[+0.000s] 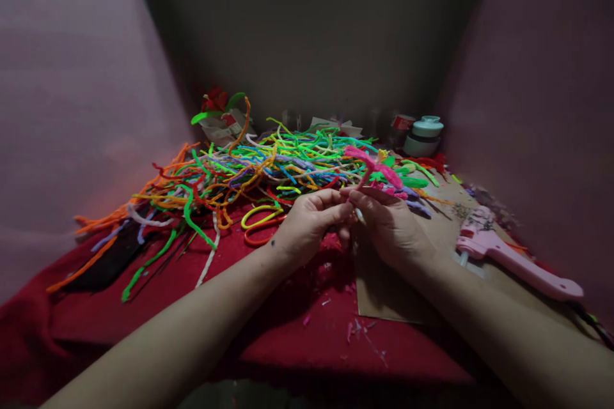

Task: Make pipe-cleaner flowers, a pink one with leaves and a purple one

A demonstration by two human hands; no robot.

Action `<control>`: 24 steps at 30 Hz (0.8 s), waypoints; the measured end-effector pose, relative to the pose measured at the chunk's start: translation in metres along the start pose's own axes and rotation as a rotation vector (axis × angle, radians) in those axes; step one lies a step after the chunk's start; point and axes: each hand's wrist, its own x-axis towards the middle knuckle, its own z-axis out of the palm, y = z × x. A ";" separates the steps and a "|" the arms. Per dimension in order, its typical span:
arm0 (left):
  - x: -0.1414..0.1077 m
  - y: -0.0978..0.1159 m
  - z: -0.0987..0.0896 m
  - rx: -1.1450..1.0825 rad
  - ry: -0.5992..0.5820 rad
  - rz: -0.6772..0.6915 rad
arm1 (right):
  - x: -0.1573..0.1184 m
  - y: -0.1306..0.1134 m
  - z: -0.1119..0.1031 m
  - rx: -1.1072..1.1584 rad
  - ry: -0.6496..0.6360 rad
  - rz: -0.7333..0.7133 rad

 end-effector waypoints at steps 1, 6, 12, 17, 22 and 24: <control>0.000 -0.001 0.001 0.062 0.030 0.036 | 0.000 0.000 0.000 0.000 0.017 -0.003; 0.000 -0.004 0.004 0.245 0.178 0.141 | -0.002 -0.001 0.003 -0.001 0.058 -0.031; 0.002 -0.009 0.004 0.200 0.227 0.167 | -0.005 -0.009 0.005 -0.164 0.117 -0.068; 0.002 -0.009 0.004 0.110 0.171 0.120 | -0.003 -0.006 0.000 -0.265 0.055 -0.139; 0.000 -0.006 0.004 0.117 0.153 0.089 | 0.000 -0.002 -0.004 -0.261 -0.005 -0.073; -0.002 -0.005 0.005 0.133 0.147 0.082 | 0.001 -0.003 -0.003 -0.274 -0.003 -0.077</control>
